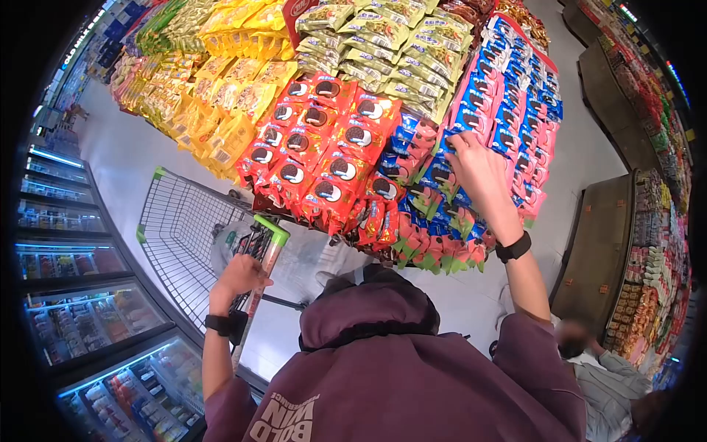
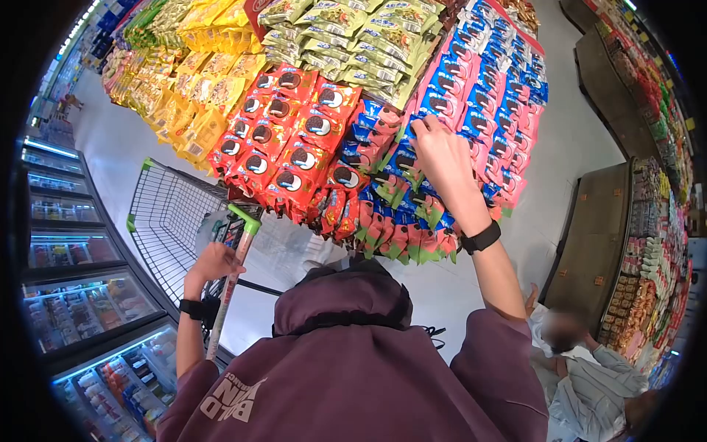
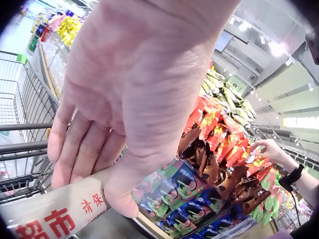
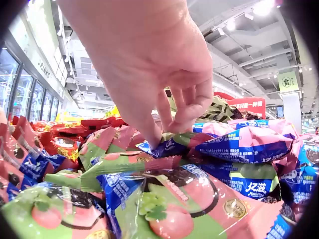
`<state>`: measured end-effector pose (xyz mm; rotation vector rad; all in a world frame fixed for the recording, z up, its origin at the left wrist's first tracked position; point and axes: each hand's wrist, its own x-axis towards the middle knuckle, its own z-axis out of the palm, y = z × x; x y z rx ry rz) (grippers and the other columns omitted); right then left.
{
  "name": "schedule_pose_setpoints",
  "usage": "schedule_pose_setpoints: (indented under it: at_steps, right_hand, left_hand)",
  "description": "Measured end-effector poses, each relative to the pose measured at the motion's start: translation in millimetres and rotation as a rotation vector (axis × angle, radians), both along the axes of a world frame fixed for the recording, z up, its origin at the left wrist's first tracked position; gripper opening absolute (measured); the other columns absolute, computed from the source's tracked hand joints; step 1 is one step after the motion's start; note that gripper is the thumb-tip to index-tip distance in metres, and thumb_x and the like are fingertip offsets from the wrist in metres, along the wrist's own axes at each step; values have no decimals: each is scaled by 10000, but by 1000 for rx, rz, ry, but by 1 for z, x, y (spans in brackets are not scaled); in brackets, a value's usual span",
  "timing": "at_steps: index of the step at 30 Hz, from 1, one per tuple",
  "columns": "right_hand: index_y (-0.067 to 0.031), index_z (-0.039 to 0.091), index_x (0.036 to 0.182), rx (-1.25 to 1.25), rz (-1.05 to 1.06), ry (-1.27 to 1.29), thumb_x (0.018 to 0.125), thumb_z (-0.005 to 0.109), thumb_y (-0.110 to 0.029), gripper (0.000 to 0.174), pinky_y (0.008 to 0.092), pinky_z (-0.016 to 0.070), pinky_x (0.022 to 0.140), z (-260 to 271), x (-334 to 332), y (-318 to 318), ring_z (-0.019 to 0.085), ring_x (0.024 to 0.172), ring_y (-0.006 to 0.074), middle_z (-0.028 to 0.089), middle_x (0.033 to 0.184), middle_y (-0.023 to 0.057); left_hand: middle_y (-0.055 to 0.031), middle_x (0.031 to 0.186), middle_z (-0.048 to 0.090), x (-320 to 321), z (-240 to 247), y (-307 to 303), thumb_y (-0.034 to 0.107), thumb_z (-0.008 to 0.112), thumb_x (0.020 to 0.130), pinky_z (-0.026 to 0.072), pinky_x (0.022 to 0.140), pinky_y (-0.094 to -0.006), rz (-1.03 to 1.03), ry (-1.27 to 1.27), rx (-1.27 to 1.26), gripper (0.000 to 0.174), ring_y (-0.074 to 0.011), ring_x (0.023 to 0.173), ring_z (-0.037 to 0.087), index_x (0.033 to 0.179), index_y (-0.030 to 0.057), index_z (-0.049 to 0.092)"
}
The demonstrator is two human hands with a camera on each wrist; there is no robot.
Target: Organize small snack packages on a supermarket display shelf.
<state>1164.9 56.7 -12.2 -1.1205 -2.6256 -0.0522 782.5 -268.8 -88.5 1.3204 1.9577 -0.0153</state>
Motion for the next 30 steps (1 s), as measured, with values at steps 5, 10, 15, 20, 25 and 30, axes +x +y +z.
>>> schedule_pose_setpoints:
  at_steps: [5, 10, 15, 20, 25, 30]
  right_hand:
    - [-53, 610, 1042, 38, -87, -27, 891, 698, -203, 230, 416, 557, 582, -1, -8, 0, 693, 762, 321, 623, 1019, 126]
    - [-30, 617, 1091, 31, -130, 58, 903, 702, -266, 314, 429, 537, 591, 22, -11, -21, 682, 746, 349, 631, 1023, 149]
    - [-56, 638, 1048, -238, 221, 390, 908, 695, -206, 213, 406, 530, 602, 55, -91, -126, 676, 730, 314, 649, 963, 104]
    - [-38, 603, 1018, -546, 751, 217, 866, 686, -167, 217, 431, 531, 663, -16, -197, -211, 668, 815, 316, 620, 982, 103]
    - [-5, 613, 947, -457, 809, 181, 855, 668, -186, 210, 427, 515, 773, -105, -246, -248, 614, 971, 302, 596, 945, 121]
    - [-28, 654, 891, -391, 809, 181, 873, 664, -201, 174, 379, 502, 803, -128, -237, -255, 546, 978, 266, 598, 940, 96]
  left_hand:
    - [-153, 608, 645, -10, -7, -7, 360, 857, 709, 502, 633, -387, -22, -75, 103, 404, -317, 597, 637, 713, -16, 710]
    - [-166, 568, 569, -14, -7, -11, 396, 862, 705, 449, 567, -398, -81, -82, 145, 403, -325, 532, 552, 742, 16, 736]
    - [-147, 553, 583, -20, -13, -11, 398, 865, 708, 444, 546, -385, -127, -172, 196, 373, -300, 498, 537, 813, 50, 777]
    - [-140, 577, 617, -22, -22, -17, 421, 860, 714, 477, 567, -377, -137, -169, 274, 407, -289, 530, 603, 777, 31, 762]
    - [-213, 721, 669, -16, -32, -40, 341, 808, 783, 527, 695, -444, -83, -93, 399, 329, -380, 706, 671, 894, 36, 755]
    - [-208, 865, 717, 2, 6, -86, 183, 677, 918, 540, 724, -394, 201, -160, 414, 221, -363, 772, 689, 1011, -7, 741]
